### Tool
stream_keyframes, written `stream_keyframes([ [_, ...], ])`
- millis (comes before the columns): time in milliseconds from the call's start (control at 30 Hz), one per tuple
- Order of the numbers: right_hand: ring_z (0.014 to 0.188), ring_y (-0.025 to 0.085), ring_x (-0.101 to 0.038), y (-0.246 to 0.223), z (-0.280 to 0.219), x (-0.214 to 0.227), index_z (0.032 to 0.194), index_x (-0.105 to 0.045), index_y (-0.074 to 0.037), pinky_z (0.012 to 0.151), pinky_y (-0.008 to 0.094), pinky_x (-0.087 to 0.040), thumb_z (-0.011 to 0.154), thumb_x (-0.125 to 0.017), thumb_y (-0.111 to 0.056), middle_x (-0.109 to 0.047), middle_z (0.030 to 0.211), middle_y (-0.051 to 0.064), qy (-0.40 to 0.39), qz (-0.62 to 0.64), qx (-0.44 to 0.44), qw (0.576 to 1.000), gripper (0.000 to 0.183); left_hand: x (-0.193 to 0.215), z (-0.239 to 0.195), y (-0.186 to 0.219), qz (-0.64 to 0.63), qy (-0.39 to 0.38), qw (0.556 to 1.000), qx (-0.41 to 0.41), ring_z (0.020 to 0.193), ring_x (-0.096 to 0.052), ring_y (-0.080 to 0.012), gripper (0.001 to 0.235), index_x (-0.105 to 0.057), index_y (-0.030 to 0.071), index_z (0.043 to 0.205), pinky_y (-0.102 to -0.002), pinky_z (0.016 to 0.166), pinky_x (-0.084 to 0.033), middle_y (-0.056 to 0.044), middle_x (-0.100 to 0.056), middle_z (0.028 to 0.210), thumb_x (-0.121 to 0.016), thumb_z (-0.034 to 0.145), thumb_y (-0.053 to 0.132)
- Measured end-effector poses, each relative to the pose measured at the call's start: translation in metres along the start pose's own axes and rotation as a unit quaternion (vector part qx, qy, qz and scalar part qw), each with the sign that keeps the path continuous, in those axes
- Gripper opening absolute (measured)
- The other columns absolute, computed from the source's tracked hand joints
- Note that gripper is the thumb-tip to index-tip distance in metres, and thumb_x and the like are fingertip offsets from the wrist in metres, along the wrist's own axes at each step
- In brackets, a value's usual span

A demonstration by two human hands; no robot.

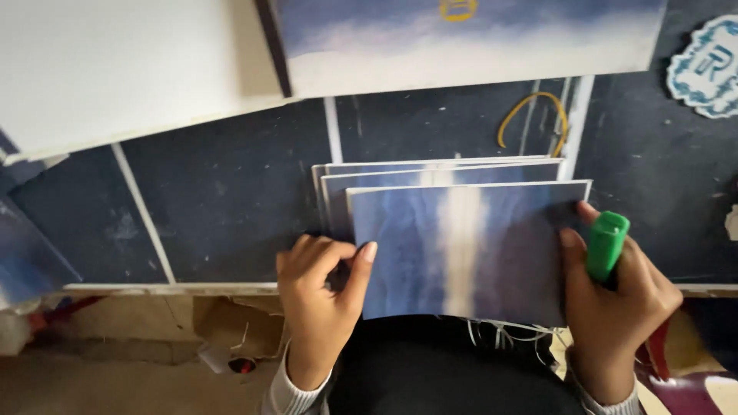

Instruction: The person sits cross-legged and repeatedly picks up blue and white papers from a stack. They use a green eraser to rub the surface of each paper, then place it on a pile. The person continues this process for multiple sheets.

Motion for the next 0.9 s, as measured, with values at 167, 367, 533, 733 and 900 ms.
stream_keyframes([
  [167,0.068,0.016,-0.043,0.006,-0.004,-0.001,0.137,-0.087,0.010,0.068,0.034,-0.036,0.122,-0.088,-0.001,-0.080,0.107,0.014,0.000,-0.009,-0.008,1.000,0.019,0.000,0.002,-0.001,-0.002,-0.020,1.000,0.012,0.073,-0.058,-0.0160,0.031,-0.062,0.018,0.075,-0.039,0.077,-0.037,0.009,-0.062,0.071,-0.078,0.100,0.029],
  [367,0.068,0.017,-0.048,0.004,-0.003,0.000,0.135,-0.086,0.011,0.067,0.035,-0.037,0.122,-0.088,-0.002,-0.082,0.112,0.016,0.002,-0.016,0.006,1.000,0.019,-0.001,0.008,-0.001,0.006,-0.065,0.998,0.008,0.069,-0.054,-0.0141,0.034,-0.058,0.019,0.072,-0.039,0.077,-0.037,0.011,-0.057,0.068,-0.076,0.100,0.026],
  [533,0.066,0.014,-0.039,0.000,0.000,0.001,0.136,-0.086,0.012,0.065,0.033,-0.035,0.122,-0.088,0.001,-0.078,0.104,0.013,-0.004,0.001,-0.002,1.000,0.018,-0.004,0.009,-0.002,0.041,-0.083,0.996,-0.002,0.066,-0.053,-0.0156,0.036,-0.057,0.018,0.069,-0.039,0.075,-0.035,0.008,-0.056,0.063,-0.079,0.096,0.024],
  [733,0.067,0.015,-0.042,-0.003,0.001,0.001,0.135,-0.085,0.010,0.068,0.033,-0.039,0.121,-0.088,0.000,-0.084,0.121,0.016,0.002,0.001,0.004,1.000,0.017,-0.002,0.009,0.003,0.068,-0.075,0.995,-0.020,0.068,-0.056,-0.0157,0.033,-0.059,0.018,0.070,-0.040,0.077,-0.037,0.011,-0.060,0.066,-0.078,0.097,0.023],
  [900,0.070,0.015,-0.045,-0.005,0.001,-0.002,0.138,-0.084,0.008,0.070,0.034,-0.041,0.120,-0.088,-0.001,-0.082,0.118,0.015,0.006,0.007,0.010,1.000,0.021,0.004,0.008,-0.005,0.041,-0.083,0.996,-0.007,0.069,-0.061,-0.0176,0.027,-0.066,0.018,0.073,-0.042,0.078,-0.041,0.008,-0.065,0.069,-0.078,0.097,0.024],
])
Point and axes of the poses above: each hand's wrist, its own z-axis towards the middle knuckle, its own x-axis out of the back of the hand, y = z × x, the point moved 8 cm from there along z, towards the middle knuckle
